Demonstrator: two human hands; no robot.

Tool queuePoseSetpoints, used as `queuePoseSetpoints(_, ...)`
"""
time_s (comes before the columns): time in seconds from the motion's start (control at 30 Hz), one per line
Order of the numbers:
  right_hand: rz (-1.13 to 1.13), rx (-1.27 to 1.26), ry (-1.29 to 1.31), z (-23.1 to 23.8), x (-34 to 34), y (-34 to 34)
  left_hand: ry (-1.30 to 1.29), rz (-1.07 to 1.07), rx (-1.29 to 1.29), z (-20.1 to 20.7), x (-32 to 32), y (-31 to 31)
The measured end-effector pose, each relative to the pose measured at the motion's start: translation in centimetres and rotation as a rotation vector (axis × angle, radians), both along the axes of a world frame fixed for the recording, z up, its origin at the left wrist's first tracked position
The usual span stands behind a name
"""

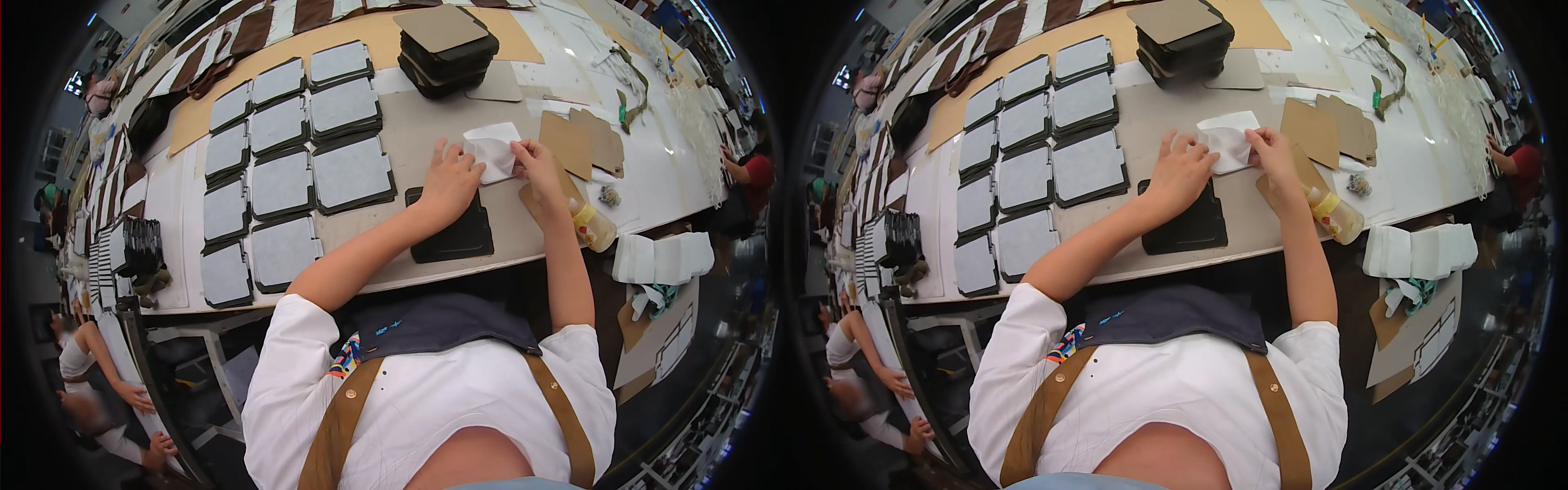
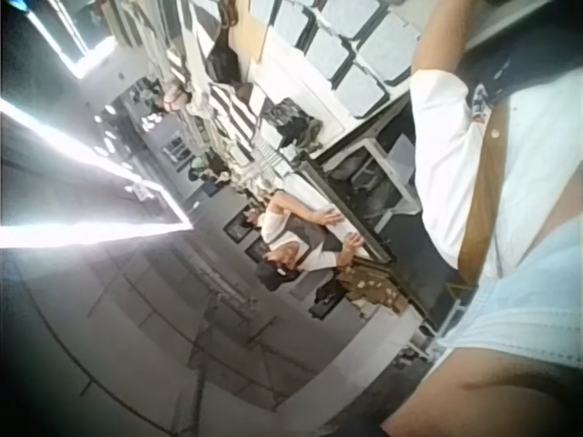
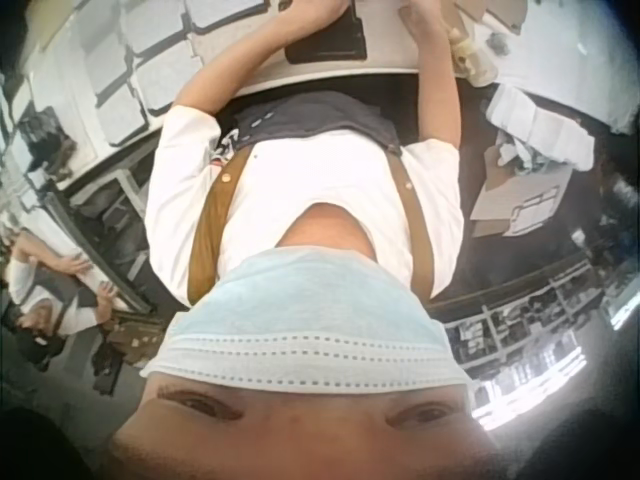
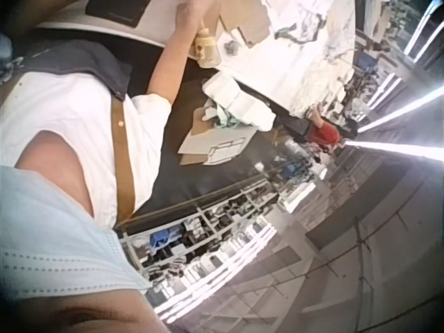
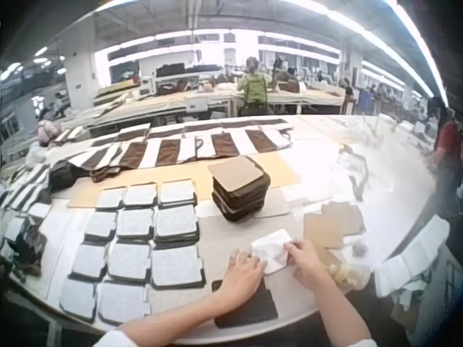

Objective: The person repeatedly applies glue from a squeeze bottle onto the edges of a black rectangular base and then places a white square insert on top. The person presses the insert down to secure it and then moves the finished unit to a stack of completed items on the left. This process is repeated continuously throughout the video.

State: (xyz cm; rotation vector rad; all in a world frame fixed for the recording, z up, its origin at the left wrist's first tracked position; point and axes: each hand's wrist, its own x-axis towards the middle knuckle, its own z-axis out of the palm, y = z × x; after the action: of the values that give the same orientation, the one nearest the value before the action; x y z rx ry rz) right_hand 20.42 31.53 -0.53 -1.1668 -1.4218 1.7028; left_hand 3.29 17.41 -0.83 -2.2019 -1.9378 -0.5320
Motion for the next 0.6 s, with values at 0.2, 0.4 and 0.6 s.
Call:
queuePoseSetpoints(0.2, -0.766, 0.055, 0.795, -0.3, 11.1, 12.0, 0.018, -0.015, -0.046, 0.5, 0.5, 0.5)
queuePoseSetpoints(0.4, -0.805, 1.057, 0.391, 14.6, 5.7, -0.8, -0.447, 0.017, 0.102, 3.6, -0.7, -0.1)
queuePoseSetpoints(0.6, 0.086, 1.401, -0.038, 10.4, -1.4, -12.7, -1.584, -0.196, -0.153, 8.4, 0.5, -5.0)
